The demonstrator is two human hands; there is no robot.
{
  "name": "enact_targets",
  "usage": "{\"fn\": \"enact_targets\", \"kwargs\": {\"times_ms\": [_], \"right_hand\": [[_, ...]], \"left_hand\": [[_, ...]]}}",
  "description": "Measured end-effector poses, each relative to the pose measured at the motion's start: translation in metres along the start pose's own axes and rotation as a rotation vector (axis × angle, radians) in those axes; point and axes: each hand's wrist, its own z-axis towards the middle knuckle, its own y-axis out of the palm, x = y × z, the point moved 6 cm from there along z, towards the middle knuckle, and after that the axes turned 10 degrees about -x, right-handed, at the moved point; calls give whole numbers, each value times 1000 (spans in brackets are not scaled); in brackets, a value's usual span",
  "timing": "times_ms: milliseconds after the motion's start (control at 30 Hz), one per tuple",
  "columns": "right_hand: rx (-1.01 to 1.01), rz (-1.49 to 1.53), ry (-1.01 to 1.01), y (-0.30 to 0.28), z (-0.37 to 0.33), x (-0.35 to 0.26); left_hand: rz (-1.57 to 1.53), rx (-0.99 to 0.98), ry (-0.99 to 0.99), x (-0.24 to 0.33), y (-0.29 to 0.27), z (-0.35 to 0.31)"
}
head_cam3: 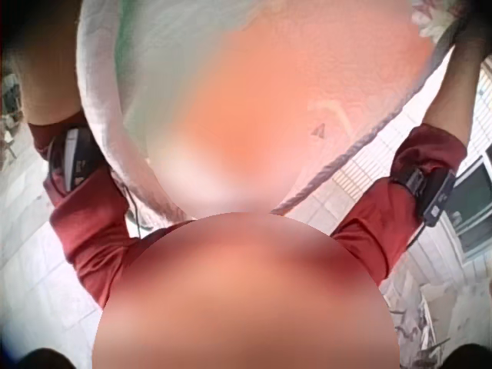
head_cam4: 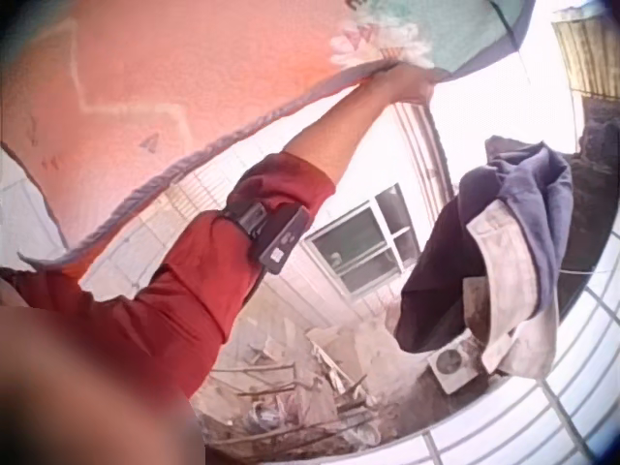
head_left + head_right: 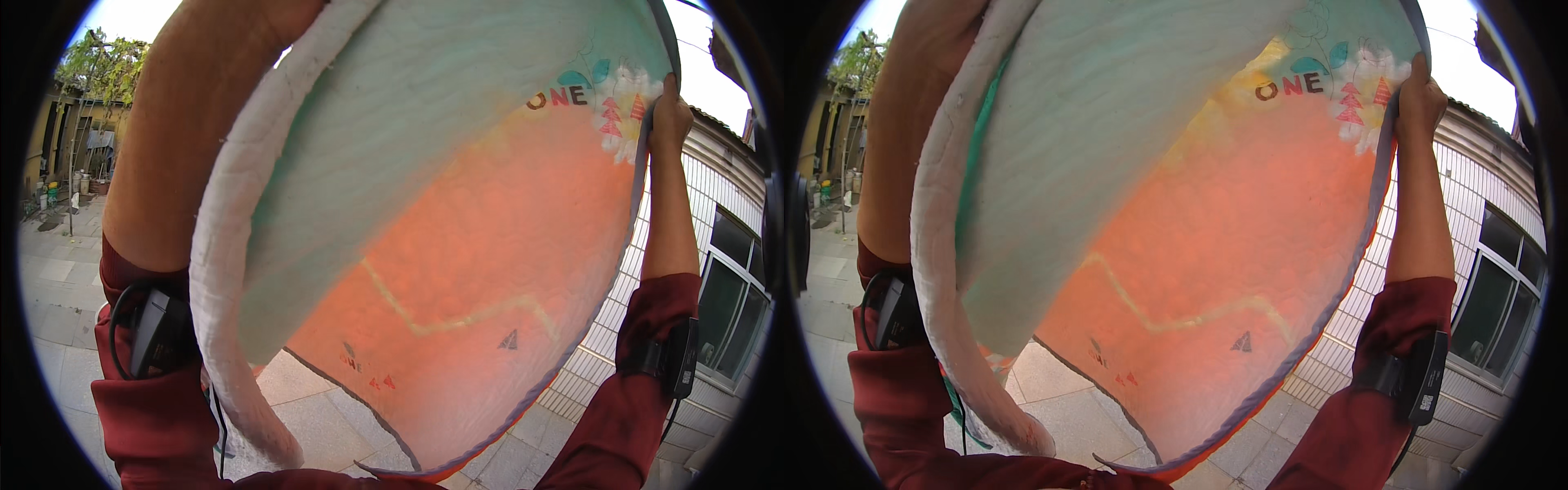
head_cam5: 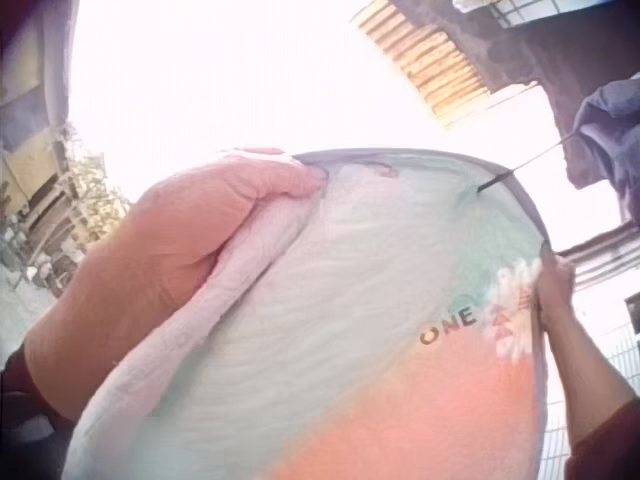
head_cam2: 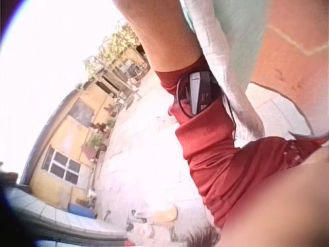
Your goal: The person folds a large quilt outdoors and places it on a clothesline. They then move a small stool and carry a pillowcase indoors. Inside a utility room, they load several pieces of clothing into a top-loading washing machine and start the cycle.
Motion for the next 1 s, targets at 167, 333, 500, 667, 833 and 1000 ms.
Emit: {"fn": "enact_targets", "kwargs": {"times_ms": [167,333,500,667,833,1000], "right_hand": [[-333,-75,-210,-31,-7,-1],[-827,409,-137,-67,-129,15],[-536,328,178,-80,-199,22],[-139,521,558,-117,-272,20],[-731,456,328,-86,-297,-25],[-507,-49,163,-85,-286,-6]], "left_hand": [[682,-12,127,-119,153,-15],[468,308,291,-201,242,-102],[251,170,298,-165,254,-110],[196,-112,379,-203,257,-172],[209,-270,414,-188,221,-237],[194,-171,462,-149,165,-351]]}}
